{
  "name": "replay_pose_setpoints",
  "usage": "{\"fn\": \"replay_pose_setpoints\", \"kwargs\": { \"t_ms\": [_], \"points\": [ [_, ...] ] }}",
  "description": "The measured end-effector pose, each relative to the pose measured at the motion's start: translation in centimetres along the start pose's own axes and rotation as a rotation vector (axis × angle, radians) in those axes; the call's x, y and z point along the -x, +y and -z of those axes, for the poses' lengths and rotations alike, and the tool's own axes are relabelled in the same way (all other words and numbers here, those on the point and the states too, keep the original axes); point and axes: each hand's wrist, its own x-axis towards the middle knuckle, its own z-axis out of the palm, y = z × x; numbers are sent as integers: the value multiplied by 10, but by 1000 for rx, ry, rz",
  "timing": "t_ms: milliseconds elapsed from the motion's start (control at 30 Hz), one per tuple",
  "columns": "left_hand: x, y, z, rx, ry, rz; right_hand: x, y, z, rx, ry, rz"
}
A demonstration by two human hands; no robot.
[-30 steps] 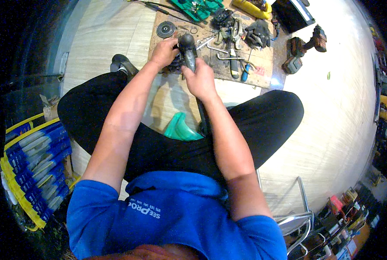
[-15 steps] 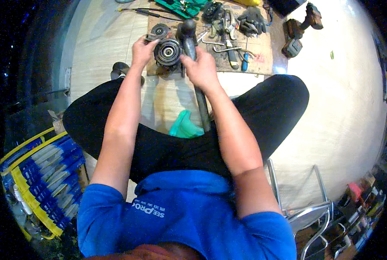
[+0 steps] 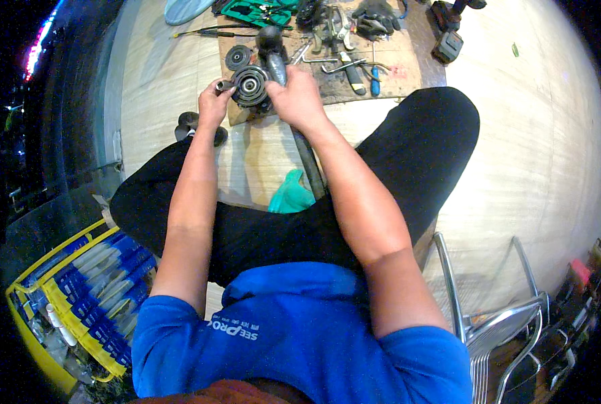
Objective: The person manipulates a circular metal clutch assembly on the floor, using a hammer to tap components into place and handling various small metal parts by hand.
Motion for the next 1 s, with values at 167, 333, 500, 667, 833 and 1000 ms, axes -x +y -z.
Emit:
{"fn": "replay_pose_setpoints", "kwargs": {
  "t_ms": [167, 333, 500, 667, 833, 1000],
  "points": [
    [1, 12, -7, 9, -11, 41, -4, 9, -6, 140, -35, 37],
    [2, -3, -9, -9, 23, -32, 0, 5, -17, 112, -73, 48],
    [3, 2, -16, -88, 51, -134, 8, 0, -27, 128, -96, 154],
    [1, -10, -12, -312, 23, -85, 12, -5, -42, 91, -274, 204],
    [2, -18, -17, -90, 9, -148, 16, 5, -59, 171, -294, 178],
    [-6, -41, -19, 44, 15, -261, 28, -11, -62, 75, -313, 230]
  ]
}}
